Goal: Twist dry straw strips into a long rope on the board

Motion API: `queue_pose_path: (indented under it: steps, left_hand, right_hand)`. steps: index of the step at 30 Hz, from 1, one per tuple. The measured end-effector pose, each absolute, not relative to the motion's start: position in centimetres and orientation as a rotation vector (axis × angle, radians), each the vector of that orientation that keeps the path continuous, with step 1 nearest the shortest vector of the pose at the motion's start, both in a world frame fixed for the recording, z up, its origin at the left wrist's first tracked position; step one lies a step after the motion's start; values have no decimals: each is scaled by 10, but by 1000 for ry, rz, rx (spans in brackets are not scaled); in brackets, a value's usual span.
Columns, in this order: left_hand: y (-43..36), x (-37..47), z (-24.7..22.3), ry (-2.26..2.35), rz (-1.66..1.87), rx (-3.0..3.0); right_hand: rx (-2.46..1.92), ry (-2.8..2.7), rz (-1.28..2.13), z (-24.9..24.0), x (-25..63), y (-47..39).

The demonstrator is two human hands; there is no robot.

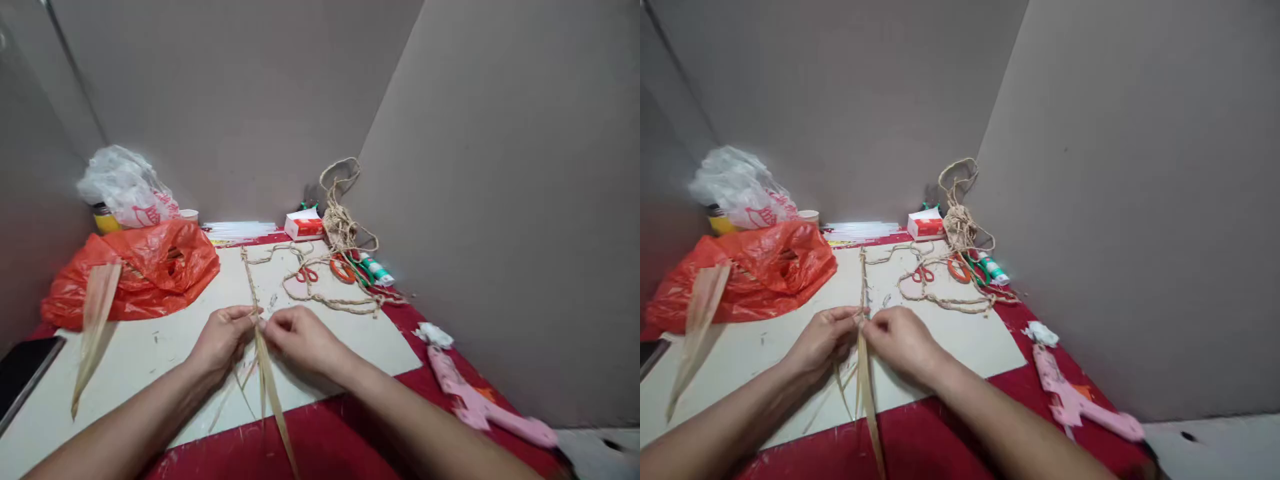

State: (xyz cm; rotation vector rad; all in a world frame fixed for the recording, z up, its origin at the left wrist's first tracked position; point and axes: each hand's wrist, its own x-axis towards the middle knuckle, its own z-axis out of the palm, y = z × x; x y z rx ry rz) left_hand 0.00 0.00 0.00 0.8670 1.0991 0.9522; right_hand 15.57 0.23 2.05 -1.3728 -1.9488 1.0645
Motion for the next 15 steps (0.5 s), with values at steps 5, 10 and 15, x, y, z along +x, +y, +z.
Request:
queue_pose_path:
  steps: [5,10,15]
  left_hand:
    - [9,-10,4,943,846,833]
    - [11,-13,6,903,842,852]
    - [10,-12,6,946,829,860]
  right_hand:
    - [-1258,-1546,1230,25,158,18]
    - [-1017,-1369,1922,19,145,17]
    - [-1116,-1466,1910,11,150,23]
